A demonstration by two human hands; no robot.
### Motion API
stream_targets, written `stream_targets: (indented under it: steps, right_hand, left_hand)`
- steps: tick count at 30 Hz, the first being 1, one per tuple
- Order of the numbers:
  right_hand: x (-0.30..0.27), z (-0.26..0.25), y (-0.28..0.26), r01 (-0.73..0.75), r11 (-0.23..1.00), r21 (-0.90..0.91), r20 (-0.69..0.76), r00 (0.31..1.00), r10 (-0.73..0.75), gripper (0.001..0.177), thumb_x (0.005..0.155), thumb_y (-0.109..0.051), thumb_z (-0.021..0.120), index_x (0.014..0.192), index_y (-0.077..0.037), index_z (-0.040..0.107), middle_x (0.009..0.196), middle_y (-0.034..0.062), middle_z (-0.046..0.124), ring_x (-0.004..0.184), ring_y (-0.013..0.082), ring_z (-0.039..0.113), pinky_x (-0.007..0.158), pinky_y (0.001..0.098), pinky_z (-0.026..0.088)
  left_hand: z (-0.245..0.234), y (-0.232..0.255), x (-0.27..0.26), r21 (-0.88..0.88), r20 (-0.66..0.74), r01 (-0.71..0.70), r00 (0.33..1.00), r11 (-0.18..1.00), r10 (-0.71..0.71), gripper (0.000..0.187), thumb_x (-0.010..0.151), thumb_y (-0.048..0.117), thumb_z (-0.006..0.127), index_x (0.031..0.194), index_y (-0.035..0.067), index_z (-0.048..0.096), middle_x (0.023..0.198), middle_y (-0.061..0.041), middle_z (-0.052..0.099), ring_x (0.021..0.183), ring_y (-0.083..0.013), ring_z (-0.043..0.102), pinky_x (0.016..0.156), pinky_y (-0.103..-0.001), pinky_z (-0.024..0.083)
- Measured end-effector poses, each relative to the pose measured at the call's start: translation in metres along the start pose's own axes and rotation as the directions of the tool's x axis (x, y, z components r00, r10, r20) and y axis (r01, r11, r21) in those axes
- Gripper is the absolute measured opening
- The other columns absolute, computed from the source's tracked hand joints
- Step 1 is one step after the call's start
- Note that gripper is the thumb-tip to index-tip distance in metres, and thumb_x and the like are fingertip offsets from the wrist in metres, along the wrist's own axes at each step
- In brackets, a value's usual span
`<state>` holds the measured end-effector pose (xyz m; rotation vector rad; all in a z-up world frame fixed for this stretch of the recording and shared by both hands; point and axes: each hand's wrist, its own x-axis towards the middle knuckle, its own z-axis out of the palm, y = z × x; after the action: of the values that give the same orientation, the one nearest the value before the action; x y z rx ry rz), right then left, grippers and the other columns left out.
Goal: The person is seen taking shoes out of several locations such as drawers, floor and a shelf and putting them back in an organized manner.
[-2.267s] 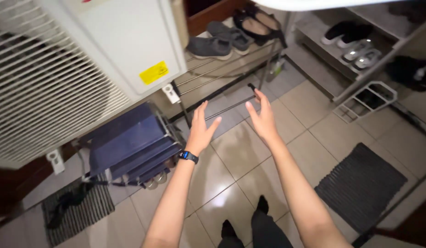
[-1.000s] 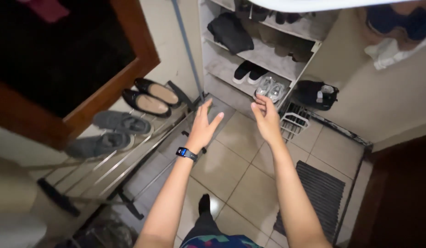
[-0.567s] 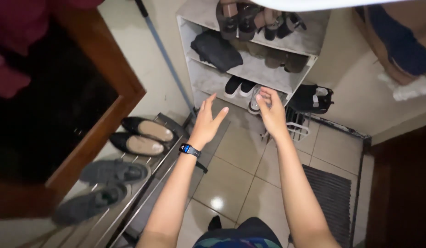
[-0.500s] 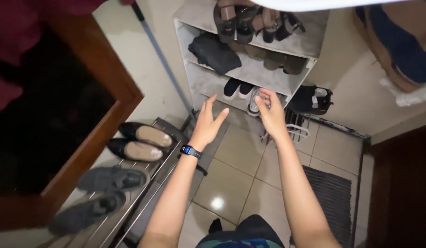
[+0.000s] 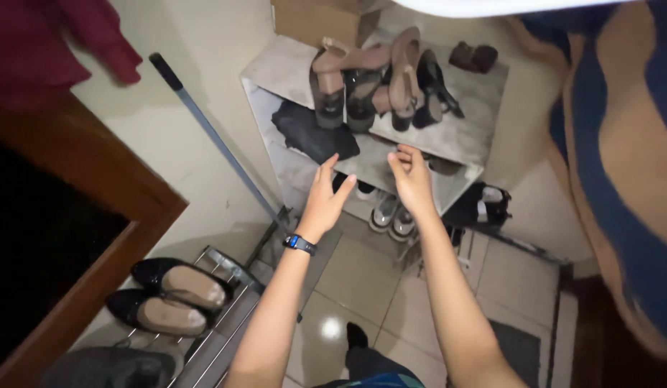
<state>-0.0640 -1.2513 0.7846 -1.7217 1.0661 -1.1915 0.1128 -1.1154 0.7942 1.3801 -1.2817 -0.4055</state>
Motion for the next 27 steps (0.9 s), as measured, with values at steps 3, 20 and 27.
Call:
stream_targets:
  steps: [3, 20, 27]
  right_hand:
    - [0.041, -0.001, 0.005, 0.004, 0.999, -0.035, -0.035, 0.999, -0.005, 0.048, 0.097, -0.033, 0.07, 0.131, -0.002, 0.059, 0.108, 0.0068, 0.073, 0.089, 0.0136, 0.068, 0.079, 0.0275, 0.054]
    - [0.12, 0.032, 0.051, 0.035, 0.999, 0.006, -0.282, 0.959, -0.032, 0.061, 0.095, -0.026, 0.081, 0.133, 0.001, 0.042, 0.111, 0.015, 0.057, 0.08, 0.0173, 0.064, 0.074, 0.0313, 0.055]
    - [0.131, 0.036, 0.033, -0.175, 0.984, -0.026, -0.253, 0.954, 0.162, 0.075, 0.09, -0.035, 0.08, 0.14, -0.003, 0.033, 0.094, 0.0146, 0.071, 0.081, 0.0215, 0.069, 0.076, 0.0326, 0.055]
  left_hand:
    - [0.012, 0.004, 0.031, -0.031, -0.009, 0.02, 1.0, 0.999, -0.02, 0.072, 0.099, 0.041, 0.064, 0.152, 0.0, 0.039, 0.151, -0.024, 0.046, 0.141, -0.0391, 0.046, 0.113, -0.043, 0.039]
    - [0.016, -0.059, 0.117, 0.058, -0.051, -0.017, 0.999, 0.998, 0.019, 0.067, 0.096, 0.032, 0.072, 0.147, -0.001, 0.044, 0.142, -0.024, 0.053, 0.129, -0.0388, 0.055, 0.109, -0.043, 0.045]
    - [-0.016, -0.098, 0.148, 0.131, -0.075, -0.059, 0.995, 0.99, 0.069, 0.057, 0.097, 0.027, 0.073, 0.142, 0.001, 0.051, 0.136, -0.021, 0.057, 0.122, -0.0354, 0.06, 0.105, -0.042, 0.049]
